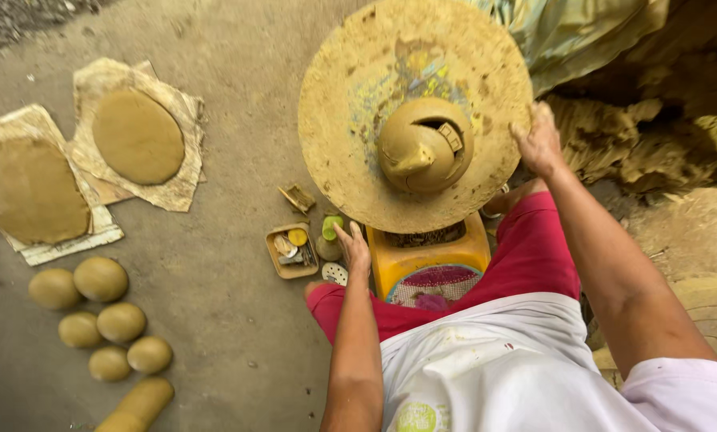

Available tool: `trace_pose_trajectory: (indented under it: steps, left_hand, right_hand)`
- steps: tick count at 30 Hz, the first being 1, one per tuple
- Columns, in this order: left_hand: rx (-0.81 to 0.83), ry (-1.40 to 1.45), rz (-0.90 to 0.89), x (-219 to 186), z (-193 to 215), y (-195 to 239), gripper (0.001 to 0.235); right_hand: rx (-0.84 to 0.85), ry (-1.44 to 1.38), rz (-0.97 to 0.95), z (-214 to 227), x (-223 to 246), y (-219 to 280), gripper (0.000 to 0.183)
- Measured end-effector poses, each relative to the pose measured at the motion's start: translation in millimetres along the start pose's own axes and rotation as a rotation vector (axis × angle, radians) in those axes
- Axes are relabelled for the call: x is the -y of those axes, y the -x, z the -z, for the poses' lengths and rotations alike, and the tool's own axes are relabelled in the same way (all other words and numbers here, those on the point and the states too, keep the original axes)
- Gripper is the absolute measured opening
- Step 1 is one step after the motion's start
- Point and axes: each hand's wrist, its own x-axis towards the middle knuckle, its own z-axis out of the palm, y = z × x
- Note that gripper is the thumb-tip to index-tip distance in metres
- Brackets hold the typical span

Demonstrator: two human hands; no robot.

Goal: The person carries a large clay cylinder to a pottery wheel and then carves facial features into a round clay head using a small knife.

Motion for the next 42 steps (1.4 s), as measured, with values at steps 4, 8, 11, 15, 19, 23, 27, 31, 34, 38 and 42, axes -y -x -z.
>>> trace_pose_trajectory:
  steps: [4, 8, 11, 15, 19, 23, 27, 31, 34, 38, 42]
  left_hand:
    - [-0.209, -0.074, -0.073, 40, -61, -40, 0.079]
    - [-0.298, 0.182, -0.131, 69, -101, -61, 0.082]
    - [-0.348, 0.269, -0.243, 97, -117, -70, 0.082]
    - [-0.347, 0.544, -0.369, 114, -133, -86, 0.084]
    - [-0.349, 0.669, -0.467, 115, -154, -94, 0.088]
    - [-0.284, 0.545, -0.422, 111, -143, -87, 0.092]
    - [-0.079, 0.575, -0.166, 78, -122, -57, 0.098]
    - [-0.114, 0.461, 0.032, 78, -126, -61, 0.095]
    - [-0.260, 0.312, -0.117, 93, -127, -84, 0.094]
    - [-0.593, 0.131, -0.248, 82, -114, -98, 0.095]
    - [-0.499, 0.372, 0.062, 61, -111, -99, 0.089]
  right_hand:
    - [-0.240, -0.224, 0.027, -59, -40, -40, 0.078]
    - [-0.376, -0.202, -0.025, -113, -53, -40, 0.079]
    - [-0.387, -0.164, -0.184, -125, -62, -42, 0.077]
    - [-0.481, -0.631, 0.035, -125, -62, -43, 0.062]
    - [-0.353, -1.250, 0.405, -122, -68, -27, 0.042]
    - [-0.484, -1.352, 0.339, -130, -68, 4, 0.031]
    - [-0.697, -1.111, 0.099, -118, -37, 7, 0.046]
    - [-0.559, -1.073, 0.062, -135, -33, -1, 0.040]
    - [-0.598, -1.315, 0.230, -156, -37, 3, 0.052]
    - [-0.691, -0.993, 0.082, -151, -30, 12, 0.063]
    - [-0.640, -0.829, -0.027, -145, -31, 19, 0.051]
